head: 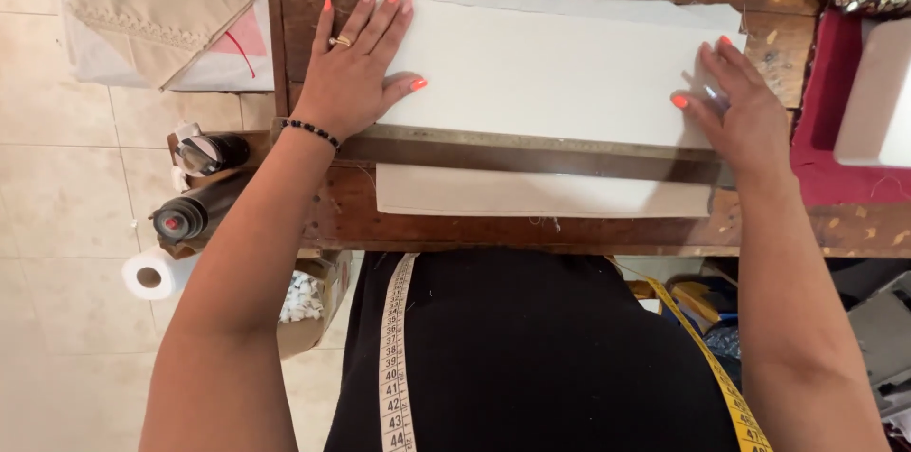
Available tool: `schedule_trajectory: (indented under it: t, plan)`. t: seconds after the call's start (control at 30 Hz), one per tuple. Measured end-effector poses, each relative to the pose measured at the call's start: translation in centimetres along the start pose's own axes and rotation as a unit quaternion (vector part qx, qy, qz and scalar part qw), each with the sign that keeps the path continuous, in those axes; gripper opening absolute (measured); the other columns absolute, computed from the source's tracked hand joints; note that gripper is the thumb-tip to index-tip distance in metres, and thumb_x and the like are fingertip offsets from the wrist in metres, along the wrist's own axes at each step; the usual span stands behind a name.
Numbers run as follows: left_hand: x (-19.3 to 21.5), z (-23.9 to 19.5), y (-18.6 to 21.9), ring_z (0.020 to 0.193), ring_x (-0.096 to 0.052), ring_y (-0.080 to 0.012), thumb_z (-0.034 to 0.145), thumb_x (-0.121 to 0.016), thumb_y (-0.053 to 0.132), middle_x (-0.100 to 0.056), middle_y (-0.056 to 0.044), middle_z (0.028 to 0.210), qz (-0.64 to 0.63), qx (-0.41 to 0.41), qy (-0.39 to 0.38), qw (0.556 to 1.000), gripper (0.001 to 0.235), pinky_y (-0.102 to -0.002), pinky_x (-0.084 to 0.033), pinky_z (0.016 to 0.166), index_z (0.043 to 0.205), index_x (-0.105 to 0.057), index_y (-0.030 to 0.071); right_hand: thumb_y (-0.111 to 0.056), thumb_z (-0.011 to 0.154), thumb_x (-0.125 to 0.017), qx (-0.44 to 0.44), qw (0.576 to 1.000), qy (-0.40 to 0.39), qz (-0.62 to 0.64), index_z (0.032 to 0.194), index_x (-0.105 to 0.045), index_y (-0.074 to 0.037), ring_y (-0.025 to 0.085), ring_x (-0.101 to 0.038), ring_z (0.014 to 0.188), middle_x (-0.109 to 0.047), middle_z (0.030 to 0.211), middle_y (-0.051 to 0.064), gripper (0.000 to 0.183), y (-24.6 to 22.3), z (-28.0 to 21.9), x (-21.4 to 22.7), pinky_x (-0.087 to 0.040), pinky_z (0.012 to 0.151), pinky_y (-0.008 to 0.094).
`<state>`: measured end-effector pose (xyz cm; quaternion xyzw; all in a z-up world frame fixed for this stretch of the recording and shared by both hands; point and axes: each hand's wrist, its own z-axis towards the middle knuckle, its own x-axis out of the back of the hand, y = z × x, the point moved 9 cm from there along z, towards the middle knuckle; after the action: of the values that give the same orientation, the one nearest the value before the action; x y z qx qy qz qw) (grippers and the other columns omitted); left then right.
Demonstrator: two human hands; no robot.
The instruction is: Measuring and marking lines on fabric pieces using a ruler, pen, and measuring tape on a workbench.
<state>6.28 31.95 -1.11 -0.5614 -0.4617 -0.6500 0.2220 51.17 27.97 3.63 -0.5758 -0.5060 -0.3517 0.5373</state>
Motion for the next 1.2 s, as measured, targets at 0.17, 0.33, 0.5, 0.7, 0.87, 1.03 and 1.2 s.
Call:
schedule_trajectory:
  t: [0.17, 0.33, 0.5, 0.7, 0.87, 1.03, 1.2]
  plan:
    - [-0.1, 0.0, -0.4, 0.158, -0.014, -0.0263, 0.108, -0.041, 0.059, -0.025, -0.004, 0.172, -0.004, 0.008, -0.001, 1.0, 0.077, -0.057, 0.001, 0.124, 0.166, -0.023, 0.012, -0.029, 0.1, -0.076, -0.005, 0.999, 0.015, 0.036, 0.156, -0.057, -0.007, 0.025, -0.055, 0.135, -0.05, 0.16, 0.012, 0.063, -0.1, -0.1, 0.3, -0.055, 0.083, 0.046]
    - [3.0, -1.3, 2.3, 0.15, -0.033, -0.0388, 0.106, -0.056, 0.025, -0.053, -0.014, 0.154, 0.0, 0.033, 0.016, 0.999, 0.045, -0.059, -0.011, 0.123, 0.147, -0.053, 0.005, -0.019, 0.105, -0.081, 0.062, 0.99, 0.117, -0.043, 0.142, -0.07, 0.005, 0.041, -0.063, 0.127, -0.062, 0.147, 0.026, 0.045, -2.8, -3.0, 1.1, -0.061, 0.084, 0.049]
    - [-2.0, -11.9, 11.9, 0.116, -0.068, -0.0279, 0.101, -0.061, 0.021, -0.072, -0.007, 0.117, 0.015, -0.266, 0.097, 0.959, 0.015, -0.049, -0.05, 0.104, 0.109, -0.071, 0.014, -0.044, 0.088, -0.075, 0.099, 0.994, 0.022, 0.031, 0.116, -0.075, -0.038, 0.012, -0.072, 0.109, -0.074, 0.115, -0.015, 0.028, -9.0, -11.0, -4.2, -0.059, 0.085, 0.027]
    - [-1.4, -12.5, 15.2, 0.123, -0.063, -0.0299, 0.106, -0.053, 0.017, -0.069, -0.01, 0.125, 0.004, -0.226, 0.114, 0.968, 0.028, -0.044, -0.05, 0.103, 0.129, -0.067, 0.008, -0.058, 0.085, -0.072, 0.164, 0.979, 0.064, -0.103, 0.135, -0.063, -0.031, 0.016, -0.066, 0.119, -0.065, 0.131, -0.01, 0.057, -15.0, -5.1, -3.5, -0.06, 0.077, 0.033]
    - [-2.5, -12.7, 16.5, 0.12, -0.065, -0.0301, 0.102, -0.057, 0.015, -0.07, -0.01, 0.126, 0.065, -0.218, 0.134, 0.964, 0.031, -0.045, -0.052, 0.101, 0.131, -0.067, 0.011, -0.054, 0.082, -0.071, 0.176, 0.974, -0.12, -0.082, 0.134, -0.058, -0.019, 0.031, -0.064, 0.116, -0.066, 0.121, 0.007, 0.064, -15.5, -1.4, -6.0, -0.059, 0.084, 0.046]
    - [-3.5, -13.0, 16.6, 0.112, -0.07, -0.0305, 0.1, -0.058, 0.011, -0.073, -0.013, 0.121, 0.096, -0.219, 0.188, 0.953, 0.029, -0.044, -0.055, 0.101, 0.127, -0.07, 0.01, -0.066, 0.081, -0.067, 0.218, 0.967, -0.057, -0.121, 0.13, -0.056, -0.018, 0.031, -0.067, 0.105, -0.063, 0.118, 0.007, 0.069, -11.7, 3.2, -7.4, -0.061, 0.078, 0.049]
    - [-3.0, -13.2, 16.6, 0.11, -0.072, -0.0304, 0.1, -0.059, 0.011, -0.075, -0.013, 0.119, 0.073, -0.22, 0.209, 0.95, 0.026, -0.043, -0.055, 0.101, 0.122, -0.073, 0.009, -0.049, 0.098, -0.066, 0.068, 0.985, -0.077, -0.14, 0.139, -0.058, -0.02, 0.047, -0.071, 0.102, -0.067, 0.115, 0.017, 0.051, -9.1, 10.2, -0.3, -0.056, 0.085, 0.063]
